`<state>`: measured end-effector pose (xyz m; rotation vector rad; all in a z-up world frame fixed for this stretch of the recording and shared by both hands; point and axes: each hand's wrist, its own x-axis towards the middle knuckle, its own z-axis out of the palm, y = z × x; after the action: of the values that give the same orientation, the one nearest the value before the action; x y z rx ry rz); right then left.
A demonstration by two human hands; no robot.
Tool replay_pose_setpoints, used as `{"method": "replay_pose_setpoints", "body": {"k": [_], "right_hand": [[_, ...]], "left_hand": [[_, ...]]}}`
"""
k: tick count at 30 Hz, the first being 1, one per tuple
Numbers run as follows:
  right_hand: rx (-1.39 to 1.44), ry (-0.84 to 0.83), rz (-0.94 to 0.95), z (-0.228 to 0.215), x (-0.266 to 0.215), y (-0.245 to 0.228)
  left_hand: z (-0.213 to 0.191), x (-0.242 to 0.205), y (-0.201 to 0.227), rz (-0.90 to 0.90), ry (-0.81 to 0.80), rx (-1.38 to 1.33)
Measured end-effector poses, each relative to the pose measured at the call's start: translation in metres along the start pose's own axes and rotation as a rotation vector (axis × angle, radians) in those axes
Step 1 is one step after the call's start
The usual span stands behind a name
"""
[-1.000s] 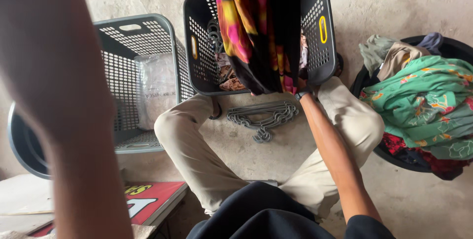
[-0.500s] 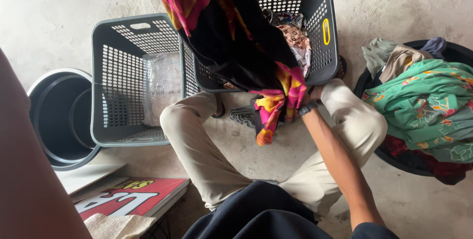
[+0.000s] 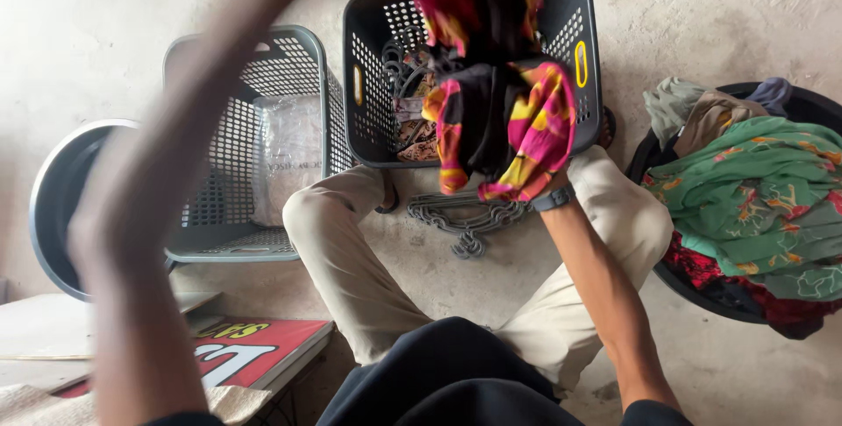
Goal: The person sorts various garments from one laundry basket into another, picking up each item and placing it in a separate container by hand.
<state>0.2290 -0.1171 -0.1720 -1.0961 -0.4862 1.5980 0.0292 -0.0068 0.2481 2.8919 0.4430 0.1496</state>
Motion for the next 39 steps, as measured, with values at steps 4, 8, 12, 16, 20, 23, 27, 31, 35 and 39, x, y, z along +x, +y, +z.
{"method": "replay_pose_setpoints", "body": {"k": [4,8,12,16,20,23,27,31,35,39], "right_hand": [[0.040,-0.061,-0.117,0.025,-0.005,-0.033],[0.048,-0.071,-0.151,0.029,-0.017,-0.049],[0.046,-0.059,-0.181,0.032,-0.021,-0.059],[0.016,-0.077,-0.211,0.037,-0.018,-0.071],[-0.197,-0.164,-0.143,0.020,-0.031,-0.086],[-0.362,-0.192,-0.137,-0.014,-0.055,-0.110],[-0.517,-0.043,-0.199,-0.098,-0.120,-0.162],[-0.675,0.204,-0.295,-0.193,-0.188,-0.240],[-0.781,0.461,-0.300,-0.299,-0.245,-0.294],[-0.815,0.684,-0.198,-0.407,-0.284,-0.290]], "left_hand": [[0.105,-0.041,0.059,0.148,-0.041,0.197],[0.175,-0.070,0.125,0.062,0.099,0.472],[0.166,-0.109,0.126,-0.152,0.458,-0.033],[0.163,-0.117,0.060,-0.982,0.870,-0.708],[0.214,-0.087,0.010,-1.125,0.390,-1.771],[0.271,-0.052,0.015,-0.242,0.742,-2.643],[0.283,-0.021,0.003,-0.387,1.057,-2.384],[0.244,0.038,0.019,-0.284,0.708,-2.445],[0.247,0.128,0.057,-0.004,0.484,-2.519],[0.317,0.254,0.064,0.092,0.403,-2.594]]}}
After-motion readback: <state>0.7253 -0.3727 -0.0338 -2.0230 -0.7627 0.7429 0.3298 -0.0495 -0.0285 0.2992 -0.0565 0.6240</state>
